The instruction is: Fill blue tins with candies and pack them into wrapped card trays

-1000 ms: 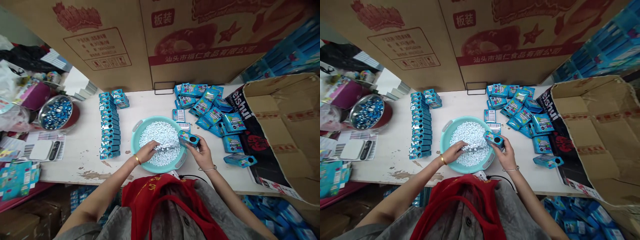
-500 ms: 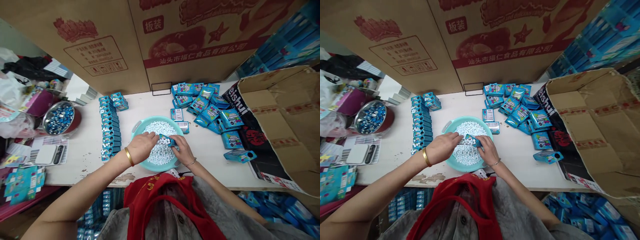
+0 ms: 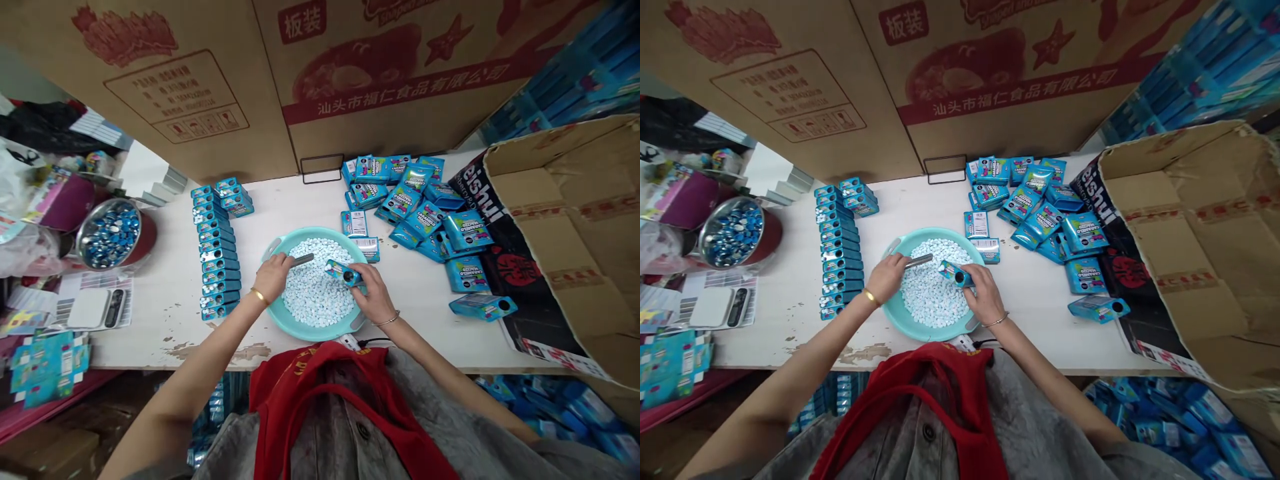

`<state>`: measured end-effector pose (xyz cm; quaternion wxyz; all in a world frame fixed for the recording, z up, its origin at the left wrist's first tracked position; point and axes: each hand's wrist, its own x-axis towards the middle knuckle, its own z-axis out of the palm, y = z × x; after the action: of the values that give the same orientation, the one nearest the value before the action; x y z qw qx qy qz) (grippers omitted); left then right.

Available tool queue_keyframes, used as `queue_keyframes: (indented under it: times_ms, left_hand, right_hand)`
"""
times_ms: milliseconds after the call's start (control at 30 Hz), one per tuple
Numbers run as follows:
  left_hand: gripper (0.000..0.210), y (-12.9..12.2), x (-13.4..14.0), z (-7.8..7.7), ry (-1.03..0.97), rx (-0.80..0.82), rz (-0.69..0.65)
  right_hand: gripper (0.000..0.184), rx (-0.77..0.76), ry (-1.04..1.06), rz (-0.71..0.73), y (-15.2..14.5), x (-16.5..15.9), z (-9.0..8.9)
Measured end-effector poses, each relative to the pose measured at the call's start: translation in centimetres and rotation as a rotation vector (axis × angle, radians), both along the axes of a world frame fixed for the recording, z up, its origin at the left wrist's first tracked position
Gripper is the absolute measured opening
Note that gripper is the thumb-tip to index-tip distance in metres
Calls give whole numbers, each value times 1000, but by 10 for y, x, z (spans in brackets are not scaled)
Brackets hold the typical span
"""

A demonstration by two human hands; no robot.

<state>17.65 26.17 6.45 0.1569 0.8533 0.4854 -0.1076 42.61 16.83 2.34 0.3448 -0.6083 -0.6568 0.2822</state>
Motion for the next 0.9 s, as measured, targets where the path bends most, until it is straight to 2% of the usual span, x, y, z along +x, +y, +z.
queue_keyframes:
  times_ms: [100,167,267,400,500,567,667,733,833,900]
  left_hand:
    - [35,-6,3,-56,-10,-77,46]
    - [35,-19,14,-78,-55,-116,18]
    - [37,-44,32,-92,-139,-194,-31]
    - [42,-67,41,-92,-253,-294,-68]
    - [39,-69,32,-79,-329,-345,-87]
    - [34,-64,21,-61,-417,-355,-108]
    - [29,-51,6,-22,-563,-316,-147]
    - [29,-42,2,8,-583,-268,-172]
    - [29,-29,6,49,-482,-197,-209]
    - [30,-22,17,71,-327,-148,-244]
  right_hand:
    - [37,13,32,-49,2,5,0]
    - [36,13,41,-75,3,9,1]
    - [34,31,54,-115,3,13,4]
    - [33,65,92,-159,3,15,7]
    - [34,64,107,-194,3,15,6]
    - [35,68,106,-206,3,15,2]
    - [35,128,93,-176,3,15,-3]
    - [35,171,66,-120,3,14,-5]
    - [40,199,22,-21,3,7,-4]
    - [43,211,11,22,2,2,-2]
